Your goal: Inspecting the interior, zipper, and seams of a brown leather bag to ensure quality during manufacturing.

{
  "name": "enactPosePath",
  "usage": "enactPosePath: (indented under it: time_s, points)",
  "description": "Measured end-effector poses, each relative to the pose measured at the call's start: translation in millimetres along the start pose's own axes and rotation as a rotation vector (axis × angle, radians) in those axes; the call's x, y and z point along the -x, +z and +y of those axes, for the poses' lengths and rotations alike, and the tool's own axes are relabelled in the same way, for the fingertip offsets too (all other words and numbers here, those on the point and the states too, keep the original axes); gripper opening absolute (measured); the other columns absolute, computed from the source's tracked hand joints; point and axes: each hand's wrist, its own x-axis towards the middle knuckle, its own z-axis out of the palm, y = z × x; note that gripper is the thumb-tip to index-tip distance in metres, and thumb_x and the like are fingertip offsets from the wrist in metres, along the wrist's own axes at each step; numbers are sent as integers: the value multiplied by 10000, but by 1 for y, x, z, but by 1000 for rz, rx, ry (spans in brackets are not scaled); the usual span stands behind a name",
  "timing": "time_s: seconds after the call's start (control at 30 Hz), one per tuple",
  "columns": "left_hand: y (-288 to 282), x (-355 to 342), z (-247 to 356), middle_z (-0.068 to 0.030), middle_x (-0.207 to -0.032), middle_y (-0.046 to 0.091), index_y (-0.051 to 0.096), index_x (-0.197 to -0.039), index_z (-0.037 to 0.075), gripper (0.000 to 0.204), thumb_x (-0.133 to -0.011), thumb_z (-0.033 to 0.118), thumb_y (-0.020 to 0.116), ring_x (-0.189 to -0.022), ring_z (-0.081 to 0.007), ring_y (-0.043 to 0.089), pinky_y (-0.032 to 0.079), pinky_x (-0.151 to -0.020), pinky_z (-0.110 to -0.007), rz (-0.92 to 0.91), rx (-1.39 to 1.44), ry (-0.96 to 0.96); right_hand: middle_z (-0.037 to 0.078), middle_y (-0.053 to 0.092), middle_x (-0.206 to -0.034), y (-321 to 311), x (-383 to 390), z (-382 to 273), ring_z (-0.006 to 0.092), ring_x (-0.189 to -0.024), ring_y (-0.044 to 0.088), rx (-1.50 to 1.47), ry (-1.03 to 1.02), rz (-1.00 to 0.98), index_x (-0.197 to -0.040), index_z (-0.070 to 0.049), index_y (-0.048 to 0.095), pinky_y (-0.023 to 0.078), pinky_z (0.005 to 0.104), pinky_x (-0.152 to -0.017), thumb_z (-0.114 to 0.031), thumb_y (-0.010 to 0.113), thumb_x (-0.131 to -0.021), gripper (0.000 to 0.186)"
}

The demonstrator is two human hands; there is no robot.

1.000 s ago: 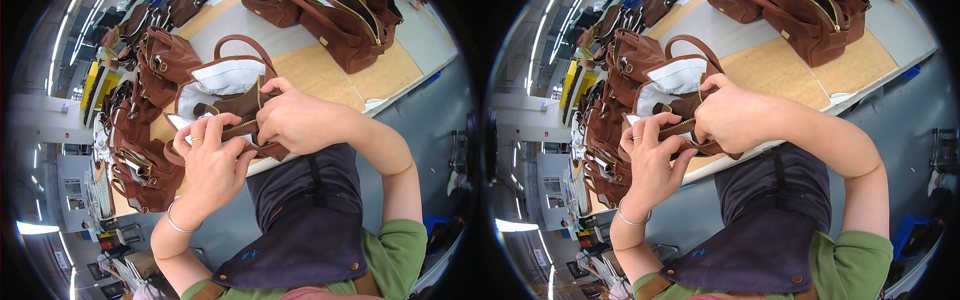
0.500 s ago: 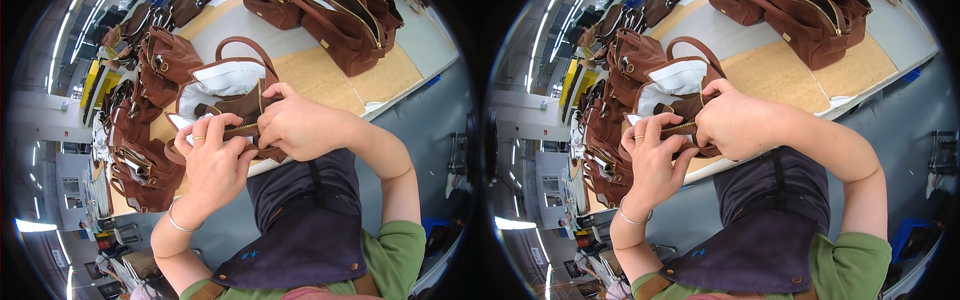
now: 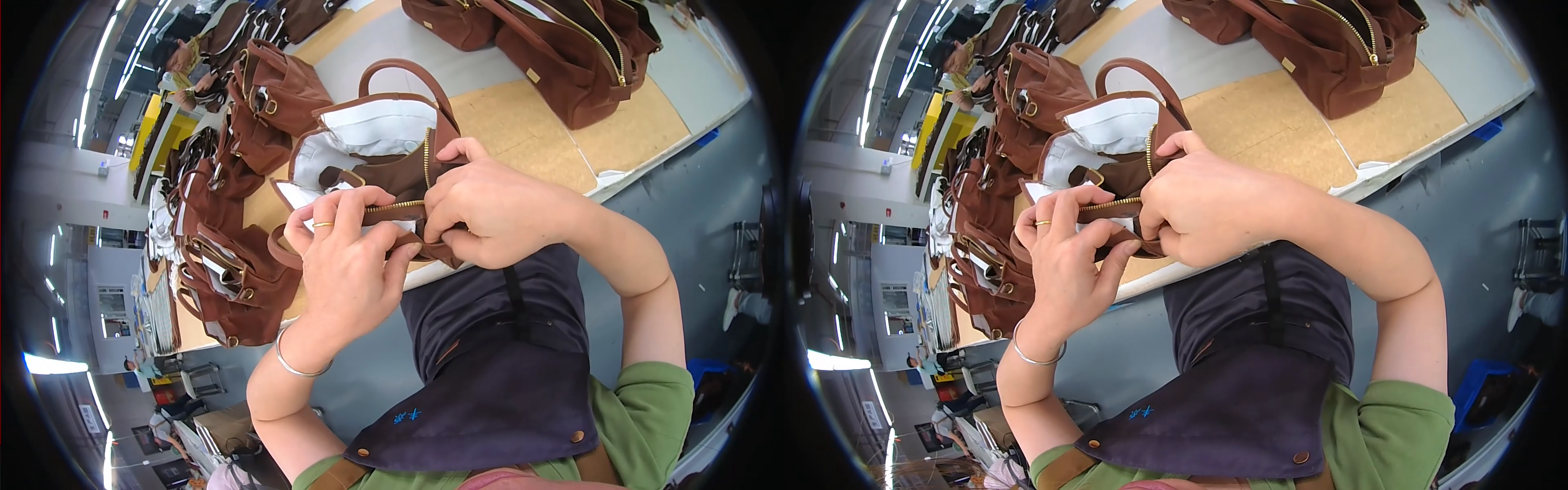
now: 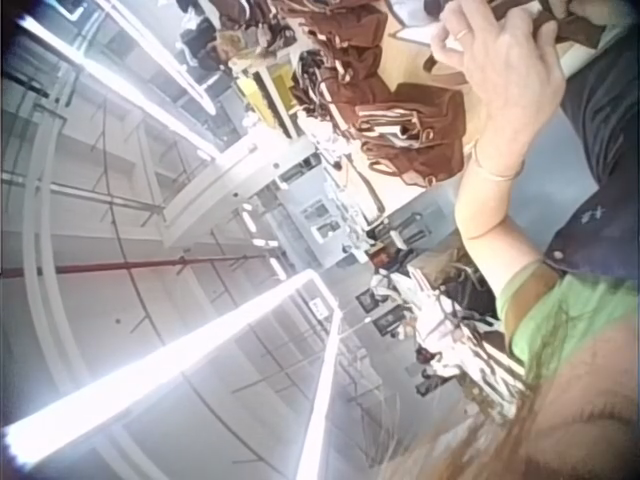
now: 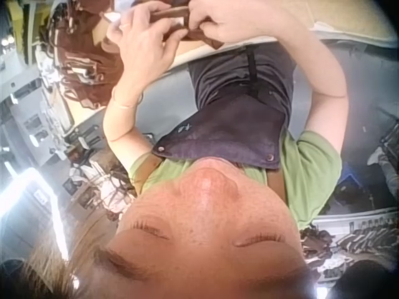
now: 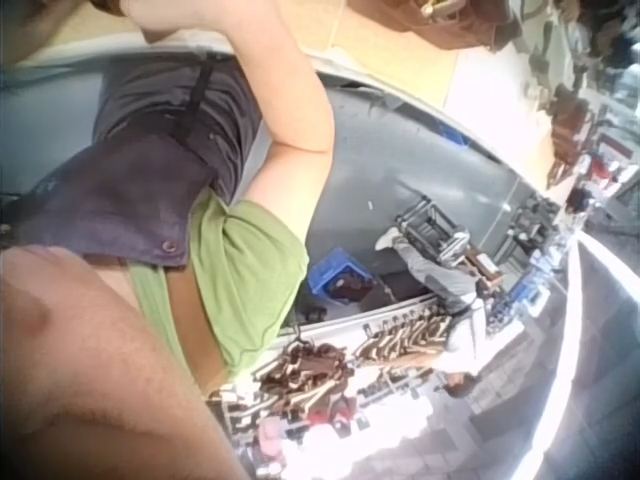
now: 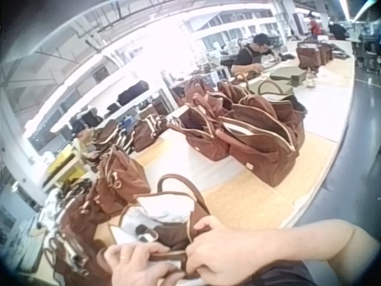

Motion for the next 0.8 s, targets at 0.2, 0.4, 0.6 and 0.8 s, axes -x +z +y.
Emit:
enactPosePath:
  time_s: [0.2, 0.4, 0.6, 0.8]
  points:
    - [2, -1, 0, -6, -1146, 583, 712, -766, 121, 131, -740, 222, 792, -1111, -249, 505, 287, -951, -478, 31, -4, -16, 11, 632, -613, 15, -1, 2, 202, -621, 601, -104, 62, 184, -641, -106, 694, 294, 430, -1050, -175, 722, -762, 142]
    - [-1, 0, -7, -3, -1039, 593, 702, -784, 123, 130, -737, 196, 799, -996, -231, 539, 319, -913, -445, 12, 88, -11, -17, 607, -667, 12, 2, 1, 173, -734, 614, -40, 32, 181, -674, -137, 674, 304, 419, -1035, -192, 758, -741, 122]
    - [-7, -1, -15, -10, -952, 614, 672, -841, 109, 136, -764, 143, 778, -904, -226, 569, 347, -880, -402, 18, 239, -2, 23, 643, -1076, -5, -3, 0, 219, -1034, 583, 176, 70, 369, -828, -106, 696, 316, 445, -1017, -192, 735, -763, 114]
    - [-7, -2, -17, 5, -1036, 658, 644, -855, 105, 149, -786, 126, 774, -964, -200, 604, 332, -916, -395, 22, 302, 6, 18, 681, -1082, -19, -10, 8, 187, -1058, 583, -19, 5, 80, -903, -123, 722, 284, 445, -1031, -187, 686, -831, 102]
